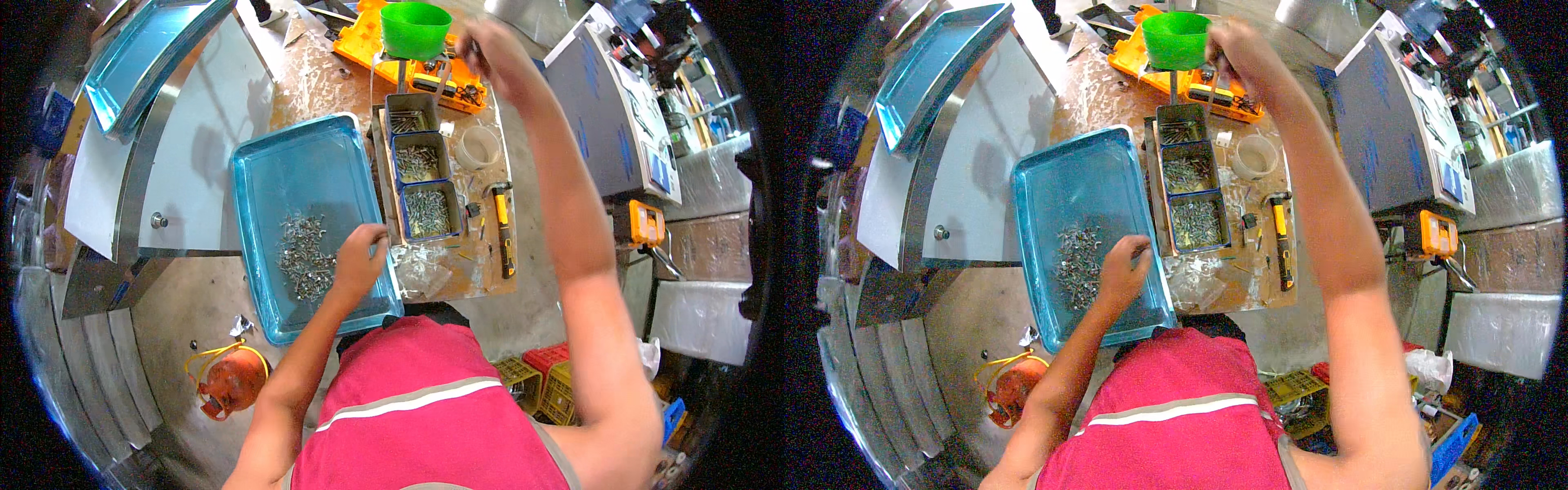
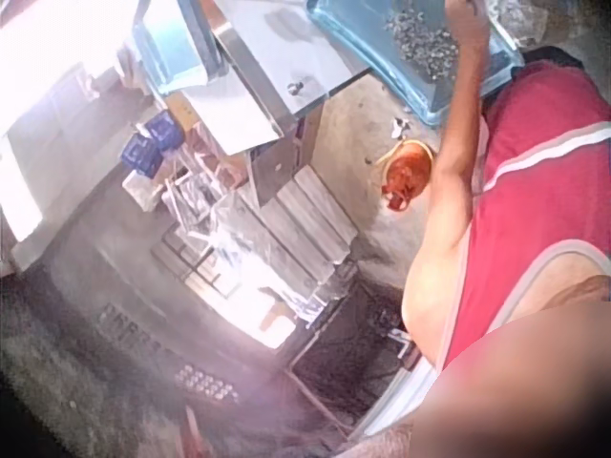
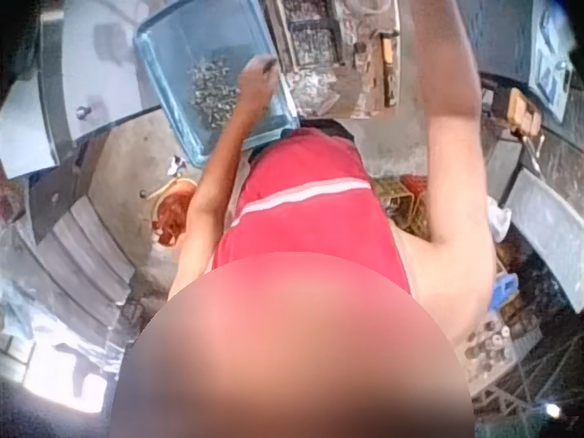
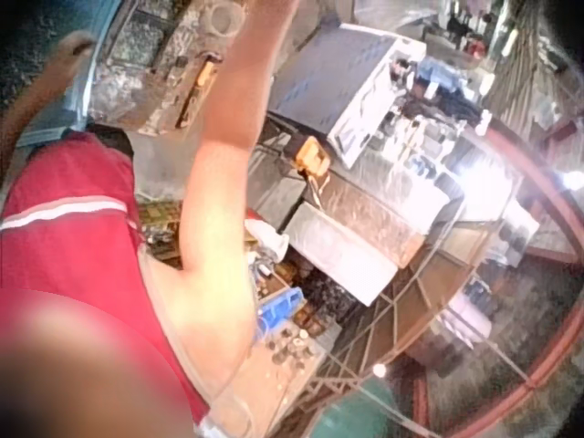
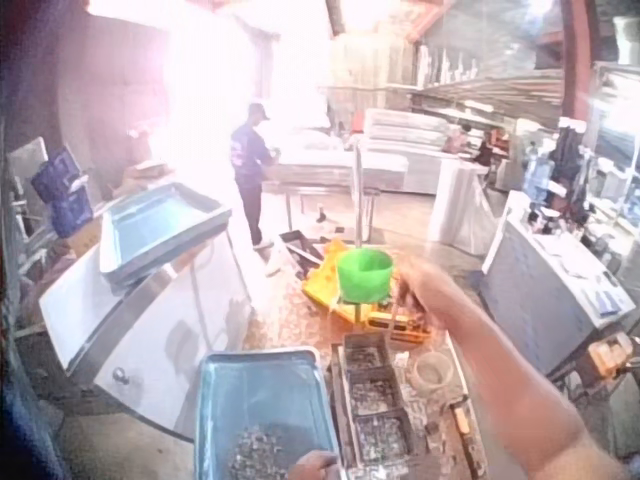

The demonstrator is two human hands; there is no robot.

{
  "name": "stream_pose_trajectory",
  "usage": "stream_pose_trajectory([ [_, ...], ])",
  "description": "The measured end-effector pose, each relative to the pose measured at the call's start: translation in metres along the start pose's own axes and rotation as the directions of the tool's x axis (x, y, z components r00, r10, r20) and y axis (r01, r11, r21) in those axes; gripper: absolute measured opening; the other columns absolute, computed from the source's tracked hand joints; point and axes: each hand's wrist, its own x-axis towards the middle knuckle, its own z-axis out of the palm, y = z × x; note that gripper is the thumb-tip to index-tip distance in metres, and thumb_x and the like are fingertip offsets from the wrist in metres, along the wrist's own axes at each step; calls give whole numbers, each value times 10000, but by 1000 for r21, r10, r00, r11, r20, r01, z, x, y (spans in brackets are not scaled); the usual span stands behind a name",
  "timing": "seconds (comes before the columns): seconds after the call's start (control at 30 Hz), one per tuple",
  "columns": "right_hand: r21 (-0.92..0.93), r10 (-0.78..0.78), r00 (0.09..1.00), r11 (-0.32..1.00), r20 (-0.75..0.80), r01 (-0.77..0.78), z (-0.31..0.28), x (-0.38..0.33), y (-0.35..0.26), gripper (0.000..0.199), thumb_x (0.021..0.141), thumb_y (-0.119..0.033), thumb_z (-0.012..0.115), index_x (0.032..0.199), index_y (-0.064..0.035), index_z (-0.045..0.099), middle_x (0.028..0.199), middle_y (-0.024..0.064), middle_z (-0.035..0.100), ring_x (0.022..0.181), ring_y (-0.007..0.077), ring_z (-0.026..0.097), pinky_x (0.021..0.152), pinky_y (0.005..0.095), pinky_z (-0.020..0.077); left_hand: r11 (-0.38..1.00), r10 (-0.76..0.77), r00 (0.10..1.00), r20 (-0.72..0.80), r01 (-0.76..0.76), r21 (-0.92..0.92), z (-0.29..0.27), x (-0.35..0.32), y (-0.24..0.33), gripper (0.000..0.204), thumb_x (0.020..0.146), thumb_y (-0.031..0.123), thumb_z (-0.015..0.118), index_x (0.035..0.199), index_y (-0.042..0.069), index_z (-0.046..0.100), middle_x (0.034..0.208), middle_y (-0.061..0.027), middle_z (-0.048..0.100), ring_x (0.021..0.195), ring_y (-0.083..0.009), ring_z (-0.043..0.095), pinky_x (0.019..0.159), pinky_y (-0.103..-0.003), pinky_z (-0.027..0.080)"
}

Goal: The person sorts small metal fasteners from a blue tray into several smaller blue bins on a workbench. They repeatedly pick up fasteners by hand and place them into the bins, occasionally adjusting the pile in the tray.

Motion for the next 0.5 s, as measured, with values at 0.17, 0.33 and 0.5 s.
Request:
stream_pose_trajectory([
  [0.17,-838,-158,986,544,-54,41,19,145,-1,316,798,-291,721,968,-25,746,895,281,714,806,349,727,710,463,566,933,-342,916,-208,358,44,-48,-62,-57,197,970,142,637,1104,5,684,1005,-166,734,912,-291,717,842,-388,555],
  [0.33,-864,-402,854,237,330,445,36,145,-3,259,788,-208,690,968,-28,739,933,221,731,846,325,720,765,411,566,871,-431,828,-358,485,74,-80,-132,-106,205,969,151,634,1103,6,687,998,-173,733,883,-302,715,806,-391,553],
  [0.5,-584,-672,731,641,-115,498,103,18,18,187,902,-127,644,1043,-17,697,926,148,719,822,274,690,772,408,552,883,-344,894,-287,412,226,-60,-154,-134,233,948,241,662,1048,33,691,1018,-166,711,908,-354,695,818,-451,545],
])
